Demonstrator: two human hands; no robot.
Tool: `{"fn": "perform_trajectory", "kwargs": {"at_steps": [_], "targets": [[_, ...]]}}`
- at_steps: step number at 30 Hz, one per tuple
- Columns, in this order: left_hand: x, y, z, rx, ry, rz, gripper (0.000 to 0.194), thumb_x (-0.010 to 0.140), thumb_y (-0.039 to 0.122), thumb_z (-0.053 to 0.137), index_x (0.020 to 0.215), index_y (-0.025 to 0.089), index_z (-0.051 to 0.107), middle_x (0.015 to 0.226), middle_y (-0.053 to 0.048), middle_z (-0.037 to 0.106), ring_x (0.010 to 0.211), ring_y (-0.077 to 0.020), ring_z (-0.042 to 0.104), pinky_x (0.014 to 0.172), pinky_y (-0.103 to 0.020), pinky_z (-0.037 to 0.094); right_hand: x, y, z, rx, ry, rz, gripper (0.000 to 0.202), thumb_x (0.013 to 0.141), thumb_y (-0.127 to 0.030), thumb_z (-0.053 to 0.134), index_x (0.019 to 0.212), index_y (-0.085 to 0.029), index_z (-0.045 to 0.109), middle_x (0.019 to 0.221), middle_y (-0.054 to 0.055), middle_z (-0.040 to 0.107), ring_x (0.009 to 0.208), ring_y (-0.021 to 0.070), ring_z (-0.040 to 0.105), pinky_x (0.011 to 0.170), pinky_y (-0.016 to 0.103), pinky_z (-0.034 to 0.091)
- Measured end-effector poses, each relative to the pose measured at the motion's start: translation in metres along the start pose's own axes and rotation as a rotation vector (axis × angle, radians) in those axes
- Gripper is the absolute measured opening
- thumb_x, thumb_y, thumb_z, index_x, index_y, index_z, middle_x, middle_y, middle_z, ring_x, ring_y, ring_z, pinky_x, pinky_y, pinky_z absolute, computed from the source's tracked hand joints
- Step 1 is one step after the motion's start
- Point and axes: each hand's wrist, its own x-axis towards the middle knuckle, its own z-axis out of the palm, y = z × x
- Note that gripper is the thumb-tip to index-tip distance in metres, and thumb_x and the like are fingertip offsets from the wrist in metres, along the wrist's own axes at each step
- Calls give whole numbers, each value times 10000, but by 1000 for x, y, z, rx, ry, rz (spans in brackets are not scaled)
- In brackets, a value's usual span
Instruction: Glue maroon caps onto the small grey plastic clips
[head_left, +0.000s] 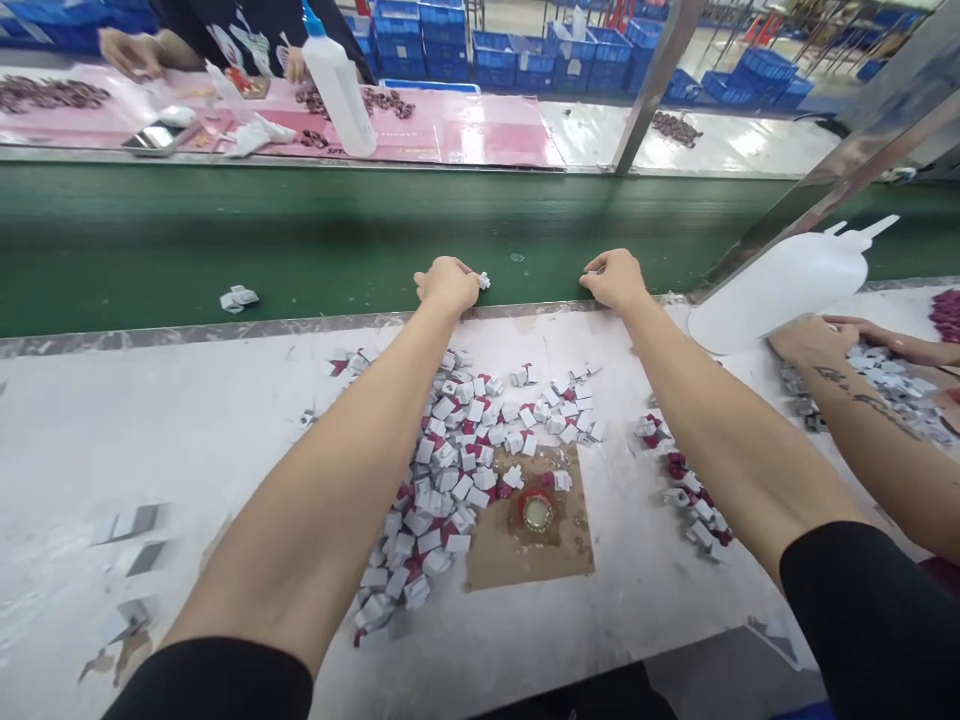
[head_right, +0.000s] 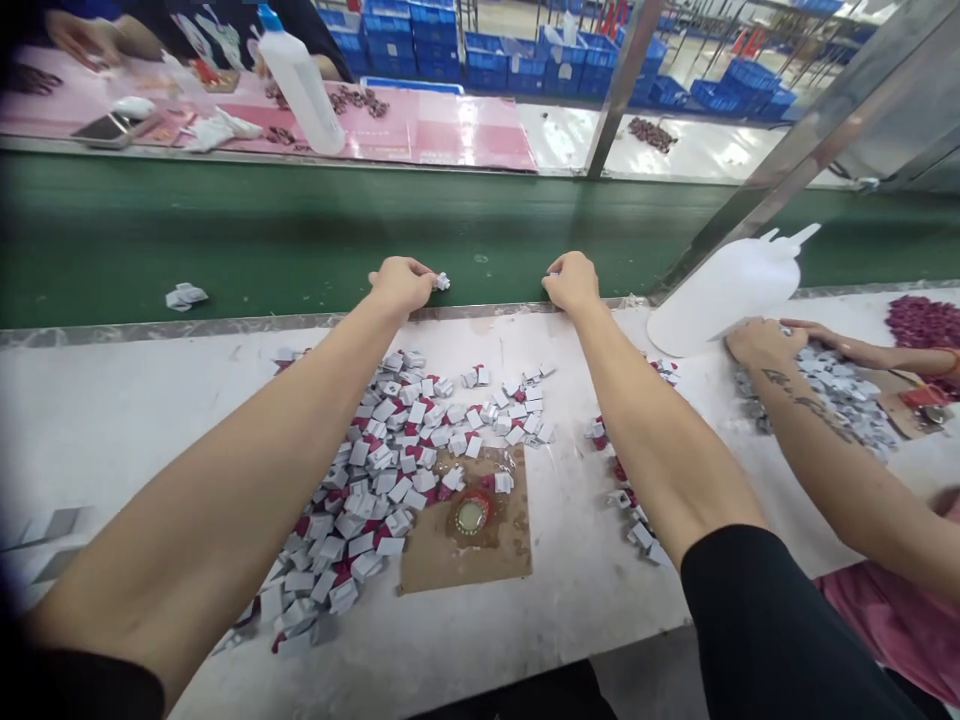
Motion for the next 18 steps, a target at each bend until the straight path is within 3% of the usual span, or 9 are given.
{"fn": "perform_trajectory", "kwargs": {"at_steps": [2,4,7,9,11,13,18], "targets": [[-9,10,-8,39,19,-70,184,1075,188,661,908,118,693,1358,-168,741,1501,-363,543,1092,-590,503,-15,-5,1,106,-65,-16,168,896,-150,863,1036,-165,773,1116,194,838,1112,351,842,1048,565,705],[-26,28,-17,56,23,-106,98,1051,146,673,1102,101,743,1457,-152,714,1517,-364,547,1110,-562,508,-40,-10,-1,223,-130,-53,172,969,-231,849,1119,-191,776,1103,142,853,1035,277,862,959,469,741],[-70,58,-25,-71,-105,26,392,955,98,807,1337,166,757,1359,-128,794,1303,-300,716,1078,-471,589,-91,-18,-5,526,-266,-102,303,951,-390,941,1186,-235,830,1101,81,872,1056,242,862,1007,446,746],[-105,73,-28,-205,-228,150,320,970,133,825,1284,178,784,1229,-104,839,1167,-256,778,1034,-421,623,-126,-23,-8,755,-347,-103,391,845,-470,1053,1123,-264,870,1060,43,871,1036,233,849,1043,464,741],[-139,81,-29,-312,-273,201,156,999,167,816,1153,177,797,1161,-90,855,1098,-230,798,994,-393,635,-158,-28,-10,879,-366,-98,423,760,-515,1118,1030,-287,886,1035,18,869,978,216,831,1001,452,748],[-170,84,-33,-387,-248,195,90,1012,171,812,1098,186,794,1142,-80,860,1062,-214,804,976,-380,640,-186,-31,-16,878,-356,-112,394,762,-504,1127,1013,-302,902,1059,19,879,950,213,824,920,420,751],[-238,85,-55,-312,-242,225,184,1058,94,733,1123,236,830,1125,-46,861,1052,-197,796,972,-368,644,-241,-24,-42,649,-452,-180,124,967,-420,995,1057,-343,956,1063,59,906,952,256,870,809,362,755]]}}
